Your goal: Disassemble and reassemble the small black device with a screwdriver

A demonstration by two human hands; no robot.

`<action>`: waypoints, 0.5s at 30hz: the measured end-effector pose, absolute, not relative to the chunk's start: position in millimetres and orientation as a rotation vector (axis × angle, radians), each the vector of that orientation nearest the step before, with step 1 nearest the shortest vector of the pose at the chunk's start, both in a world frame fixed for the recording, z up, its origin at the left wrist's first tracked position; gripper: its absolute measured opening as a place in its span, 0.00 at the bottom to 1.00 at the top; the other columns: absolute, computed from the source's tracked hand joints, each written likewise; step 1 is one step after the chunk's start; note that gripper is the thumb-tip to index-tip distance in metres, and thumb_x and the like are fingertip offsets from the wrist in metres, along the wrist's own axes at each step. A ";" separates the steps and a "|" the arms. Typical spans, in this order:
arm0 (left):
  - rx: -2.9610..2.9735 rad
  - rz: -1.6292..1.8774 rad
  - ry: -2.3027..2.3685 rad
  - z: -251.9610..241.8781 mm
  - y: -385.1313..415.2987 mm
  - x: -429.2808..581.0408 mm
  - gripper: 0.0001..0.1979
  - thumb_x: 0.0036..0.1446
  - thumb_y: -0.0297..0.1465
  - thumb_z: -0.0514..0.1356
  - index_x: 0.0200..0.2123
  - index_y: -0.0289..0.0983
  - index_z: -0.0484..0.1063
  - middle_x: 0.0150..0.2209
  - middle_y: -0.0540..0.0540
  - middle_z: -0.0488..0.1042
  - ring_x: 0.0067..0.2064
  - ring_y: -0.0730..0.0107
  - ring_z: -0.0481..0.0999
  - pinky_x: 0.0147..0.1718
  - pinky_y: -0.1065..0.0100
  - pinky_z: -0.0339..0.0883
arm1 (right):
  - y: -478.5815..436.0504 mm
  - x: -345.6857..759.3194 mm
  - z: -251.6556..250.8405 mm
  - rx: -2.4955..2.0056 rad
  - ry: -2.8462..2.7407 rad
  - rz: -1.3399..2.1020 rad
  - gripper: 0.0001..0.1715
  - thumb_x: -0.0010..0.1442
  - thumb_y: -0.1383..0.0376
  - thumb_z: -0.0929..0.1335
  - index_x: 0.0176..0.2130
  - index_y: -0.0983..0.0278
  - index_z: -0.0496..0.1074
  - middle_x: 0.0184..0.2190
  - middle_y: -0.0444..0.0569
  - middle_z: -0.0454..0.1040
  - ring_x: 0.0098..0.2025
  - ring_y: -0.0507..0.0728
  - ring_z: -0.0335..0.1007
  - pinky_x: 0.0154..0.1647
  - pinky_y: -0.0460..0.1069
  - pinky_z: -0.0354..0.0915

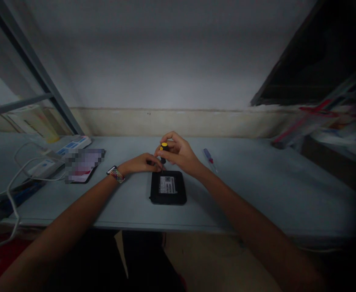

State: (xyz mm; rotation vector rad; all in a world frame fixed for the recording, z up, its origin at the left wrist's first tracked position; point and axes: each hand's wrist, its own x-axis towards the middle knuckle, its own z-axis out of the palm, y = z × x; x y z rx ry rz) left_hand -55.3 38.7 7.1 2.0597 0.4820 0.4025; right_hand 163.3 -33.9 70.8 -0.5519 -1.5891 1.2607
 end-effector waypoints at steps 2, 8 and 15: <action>2.064 0.396 0.484 8.9 38.1 -55.4 0.16 0.66 0.41 0.70 0.49 0.36 0.87 0.45 0.39 0.88 0.46 0.61 0.85 0.52 0.60 0.74 | -34.6 164.0 71.9 -0.575 -1.592 1.256 0.25 0.59 0.58 0.82 0.43 0.60 0.68 0.36 0.44 0.83 0.28 0.47 0.69 0.25 0.43 0.63; 2.008 0.387 0.486 13.9 36.0 -56.0 0.14 0.67 0.39 0.68 0.49 0.37 0.88 0.46 0.40 0.88 0.49 0.59 0.86 0.54 0.58 0.74 | -33.9 170.8 74.7 -0.534 -1.687 1.211 0.17 0.68 0.58 0.76 0.53 0.62 0.78 0.46 0.49 0.84 0.25 0.44 0.64 0.22 0.43 0.60; 2.002 0.409 0.470 14.1 35.5 -54.3 0.12 0.66 0.36 0.67 0.46 0.38 0.88 0.45 0.42 0.88 0.47 0.61 0.85 0.54 0.59 0.74 | -33.1 173.9 73.5 -0.511 -1.688 1.198 0.15 0.70 0.61 0.73 0.55 0.61 0.81 0.47 0.48 0.85 0.23 0.44 0.62 0.23 0.45 0.59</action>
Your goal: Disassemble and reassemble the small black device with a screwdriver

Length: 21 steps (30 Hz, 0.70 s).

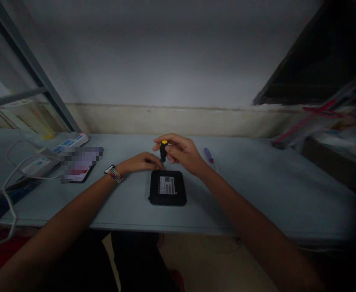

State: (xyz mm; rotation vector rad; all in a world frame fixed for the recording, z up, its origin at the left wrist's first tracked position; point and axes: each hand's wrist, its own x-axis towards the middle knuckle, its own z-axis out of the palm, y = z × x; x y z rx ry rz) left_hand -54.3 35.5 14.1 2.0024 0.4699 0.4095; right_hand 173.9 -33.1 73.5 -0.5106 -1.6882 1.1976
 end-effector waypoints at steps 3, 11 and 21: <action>2.001 0.411 0.487 13.6 35.6 -54.4 0.12 0.65 0.36 0.68 0.46 0.37 0.88 0.43 0.42 0.88 0.46 0.61 0.85 0.52 0.61 0.74 | -33.6 173.7 74.8 -0.515 -1.683 1.180 0.15 0.70 0.60 0.73 0.54 0.62 0.81 0.46 0.48 0.85 0.23 0.44 0.61 0.23 0.45 0.59; 2.026 0.427 0.459 12.5 35.3 -54.9 0.11 0.65 0.35 0.67 0.47 0.39 0.88 0.43 0.42 0.88 0.45 0.63 0.85 0.51 0.60 0.74 | -32.7 175.8 76.5 -0.542 -1.674 1.141 0.15 0.71 0.60 0.72 0.54 0.61 0.80 0.46 0.48 0.85 0.23 0.45 0.61 0.23 0.46 0.58; 2.017 0.435 0.438 14.3 37.1 -58.2 0.13 0.65 0.39 0.69 0.48 0.39 0.87 0.43 0.42 0.87 0.44 0.63 0.82 0.48 0.61 0.72 | -32.6 176.3 79.9 -0.555 -1.630 1.119 0.14 0.69 0.61 0.71 0.53 0.61 0.79 0.45 0.47 0.84 0.23 0.45 0.60 0.22 0.47 0.55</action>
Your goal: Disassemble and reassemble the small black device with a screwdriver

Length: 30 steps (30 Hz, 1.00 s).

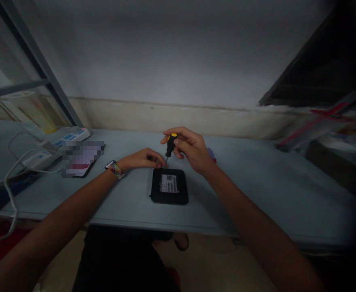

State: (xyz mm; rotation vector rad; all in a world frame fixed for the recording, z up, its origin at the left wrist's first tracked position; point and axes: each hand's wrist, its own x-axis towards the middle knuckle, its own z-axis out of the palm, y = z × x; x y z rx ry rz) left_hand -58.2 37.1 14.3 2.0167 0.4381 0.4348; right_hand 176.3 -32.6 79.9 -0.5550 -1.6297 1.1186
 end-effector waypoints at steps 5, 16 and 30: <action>2.049 0.406 0.444 16.1 37.5 -58.1 0.13 0.64 0.39 0.71 0.47 0.38 0.87 0.43 0.42 0.86 0.40 0.67 0.78 0.42 0.65 0.69 | -32.3 177.1 80.2 -0.521 -1.570 1.102 0.12 0.69 0.63 0.71 0.51 0.60 0.80 0.44 0.47 0.84 0.22 0.44 0.61 0.22 0.47 0.54; 2.042 0.383 0.484 21.4 33.2 -56.4 0.12 0.63 0.40 0.72 0.42 0.37 0.87 0.43 0.43 0.87 0.39 0.68 0.77 0.43 0.65 0.69 | -32.2 176.6 80.2 -0.579 -1.472 1.042 0.11 0.67 0.61 0.72 0.49 0.57 0.80 0.44 0.45 0.85 0.21 0.45 0.64 0.22 0.46 0.59; 1.933 0.534 0.652 18.3 33.6 -55.7 0.16 0.65 0.44 0.68 0.36 0.36 0.80 0.35 0.47 0.79 0.38 0.67 0.76 0.44 0.64 0.68 | -129.4 179.8 111.7 -0.595 -1.652 0.391 0.12 0.75 0.63 0.69 0.50 0.52 0.84 0.37 0.45 0.80 0.31 0.53 0.72 0.30 0.49 0.66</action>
